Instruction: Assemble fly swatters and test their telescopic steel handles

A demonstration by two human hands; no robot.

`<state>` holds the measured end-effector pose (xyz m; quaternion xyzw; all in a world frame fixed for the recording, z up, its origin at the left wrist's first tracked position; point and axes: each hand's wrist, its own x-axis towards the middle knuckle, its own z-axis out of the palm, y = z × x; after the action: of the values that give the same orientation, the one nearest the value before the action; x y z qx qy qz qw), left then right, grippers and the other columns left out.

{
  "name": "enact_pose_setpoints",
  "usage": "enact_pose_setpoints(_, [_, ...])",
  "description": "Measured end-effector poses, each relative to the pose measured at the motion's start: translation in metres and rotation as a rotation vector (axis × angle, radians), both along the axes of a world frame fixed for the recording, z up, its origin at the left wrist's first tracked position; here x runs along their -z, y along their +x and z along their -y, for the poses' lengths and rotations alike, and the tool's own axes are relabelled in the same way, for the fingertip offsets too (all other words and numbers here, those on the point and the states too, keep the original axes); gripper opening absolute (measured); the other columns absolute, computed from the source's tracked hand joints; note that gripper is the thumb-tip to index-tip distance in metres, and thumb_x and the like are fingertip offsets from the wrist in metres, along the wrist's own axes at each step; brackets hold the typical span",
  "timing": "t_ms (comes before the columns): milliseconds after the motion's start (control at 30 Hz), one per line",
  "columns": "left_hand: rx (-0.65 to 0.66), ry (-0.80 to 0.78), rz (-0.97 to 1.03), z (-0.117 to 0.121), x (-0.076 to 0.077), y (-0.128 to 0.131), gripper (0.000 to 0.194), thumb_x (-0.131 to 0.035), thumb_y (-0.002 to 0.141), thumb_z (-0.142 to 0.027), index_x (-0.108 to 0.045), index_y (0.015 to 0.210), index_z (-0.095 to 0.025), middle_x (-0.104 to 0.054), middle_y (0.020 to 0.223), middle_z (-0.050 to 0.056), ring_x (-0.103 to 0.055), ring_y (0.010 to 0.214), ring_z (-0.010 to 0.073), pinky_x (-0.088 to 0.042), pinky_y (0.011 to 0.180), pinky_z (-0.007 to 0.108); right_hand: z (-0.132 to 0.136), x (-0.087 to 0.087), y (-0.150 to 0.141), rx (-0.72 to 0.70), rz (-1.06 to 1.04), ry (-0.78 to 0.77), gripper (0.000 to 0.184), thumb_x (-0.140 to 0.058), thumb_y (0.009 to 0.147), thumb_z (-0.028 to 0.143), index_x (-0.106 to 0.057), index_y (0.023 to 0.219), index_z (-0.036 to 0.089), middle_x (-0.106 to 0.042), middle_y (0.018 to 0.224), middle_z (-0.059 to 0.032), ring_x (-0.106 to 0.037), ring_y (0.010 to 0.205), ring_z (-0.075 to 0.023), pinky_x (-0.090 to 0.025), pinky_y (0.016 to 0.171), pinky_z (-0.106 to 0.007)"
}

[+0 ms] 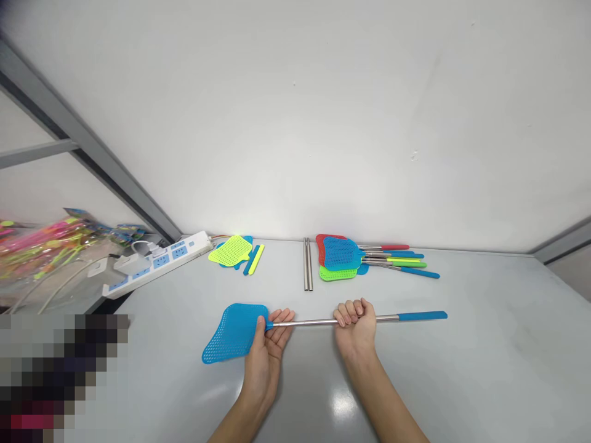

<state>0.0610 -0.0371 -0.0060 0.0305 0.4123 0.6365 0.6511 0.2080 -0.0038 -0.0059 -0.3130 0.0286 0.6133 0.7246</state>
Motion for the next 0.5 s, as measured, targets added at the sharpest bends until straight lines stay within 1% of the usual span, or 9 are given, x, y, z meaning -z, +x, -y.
enact_pose_setpoints(300, [0.0, 0.003, -0.009, 0.0, 0.0, -0.001, 0.029, -0.045, 0.078, -0.032, -0.054, 0.091, -0.008, -0.06, 0.097, 0.017, -0.056, 0.091, 0.0219, -0.04, 0.087, 0.035, 0.001, -0.004, -0.002, 0.022, -0.105, -0.077, 0.028, -0.039, 0.069, 0.018, -0.019, 0.049, 0.018, -0.018, 0.036, 0.0078, -0.019, 0.032, -0.0062, -0.017, 0.031, -0.02])
enact_pose_setpoints(400, [-0.032, 0.013, 0.0, 0.0, 0.002, 0.001, 0.028, -0.043, 0.078, -0.033, -0.054, 0.088, -0.008, -0.061, 0.095, 0.017, -0.056, 0.091, 0.0217, -0.04, 0.087, 0.035, 0.002, -0.002, -0.007, 0.045, -0.144, -0.078, 0.028, -0.039, 0.069, 0.017, -0.02, 0.049, 0.018, -0.019, 0.037, 0.0078, -0.019, 0.032, -0.006, -0.016, 0.031, -0.02])
enact_pose_setpoints(500, [-0.095, 0.032, 0.009, 0.002, 0.005, 0.003, 0.027, -0.041, 0.079, -0.032, -0.055, 0.083, -0.009, -0.062, 0.091, 0.016, -0.057, 0.09, 0.0213, -0.04, 0.087, 0.036, 0.005, -0.001, -0.013, 0.076, -0.133, -0.072, 0.028, -0.04, 0.071, 0.018, -0.021, 0.05, 0.018, -0.019, 0.038, 0.0081, -0.018, 0.033, -0.0057, -0.015, 0.031, -0.02])
